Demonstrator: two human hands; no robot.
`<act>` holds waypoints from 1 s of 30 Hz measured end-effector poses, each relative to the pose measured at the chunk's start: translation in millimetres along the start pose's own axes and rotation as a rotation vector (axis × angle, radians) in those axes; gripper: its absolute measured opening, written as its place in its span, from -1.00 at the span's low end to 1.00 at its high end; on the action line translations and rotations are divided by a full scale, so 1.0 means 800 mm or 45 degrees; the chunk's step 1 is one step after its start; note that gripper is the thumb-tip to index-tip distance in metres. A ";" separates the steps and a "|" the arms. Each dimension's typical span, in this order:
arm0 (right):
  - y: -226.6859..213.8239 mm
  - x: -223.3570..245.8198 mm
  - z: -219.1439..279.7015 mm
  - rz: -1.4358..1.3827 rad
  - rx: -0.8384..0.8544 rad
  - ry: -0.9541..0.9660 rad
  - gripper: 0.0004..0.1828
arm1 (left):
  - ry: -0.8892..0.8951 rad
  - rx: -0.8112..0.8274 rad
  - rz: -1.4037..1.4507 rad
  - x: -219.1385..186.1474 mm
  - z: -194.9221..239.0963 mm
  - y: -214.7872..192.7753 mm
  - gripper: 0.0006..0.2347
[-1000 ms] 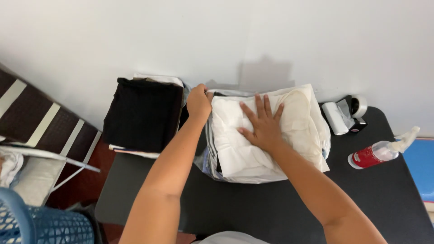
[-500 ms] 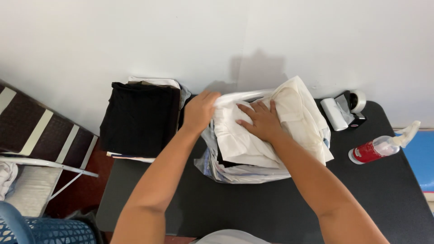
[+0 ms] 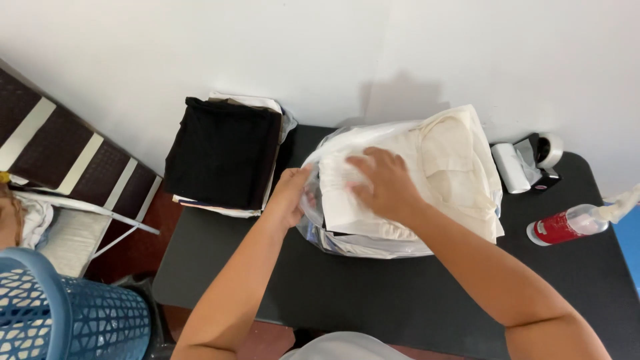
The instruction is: The person places folded white, black, olive, and blue garments into a plastic bag on a table. They arrange the items inside the bag and fold the bag's edges over the contents.
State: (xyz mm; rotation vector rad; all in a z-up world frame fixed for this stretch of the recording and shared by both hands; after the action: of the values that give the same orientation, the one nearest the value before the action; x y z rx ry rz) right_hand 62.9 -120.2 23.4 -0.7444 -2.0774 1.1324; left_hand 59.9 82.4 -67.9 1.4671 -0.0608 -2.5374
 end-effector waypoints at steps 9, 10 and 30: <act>0.057 0.003 0.008 -0.020 0.599 0.194 -0.25 | 0.556 -0.128 -0.266 0.020 0.053 0.011 -0.91; 0.071 -0.002 0.010 -0.021 0.604 0.190 -0.25 | 0.553 -0.132 -0.264 0.012 0.066 0.014 -0.91; 0.000 0.025 0.145 -0.235 0.074 0.104 -0.30 | 0.235 0.050 0.694 -0.046 0.036 0.033 -0.78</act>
State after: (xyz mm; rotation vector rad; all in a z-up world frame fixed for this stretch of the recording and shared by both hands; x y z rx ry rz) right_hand -37.8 -163.6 -19.6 -0.5492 -1.9911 1.0380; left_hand 57.1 61.8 -18.5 1.4480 -0.4214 -1.9708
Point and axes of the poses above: each hand's wrist, its own z-axis away from the middle knuckle, its own y-axis out of the palm, x = y × z, the point moved 8 cm from there along -z, towards the middle knuckle, and after that the axes turned 8 degrees about -z, right-handed, at the moved point
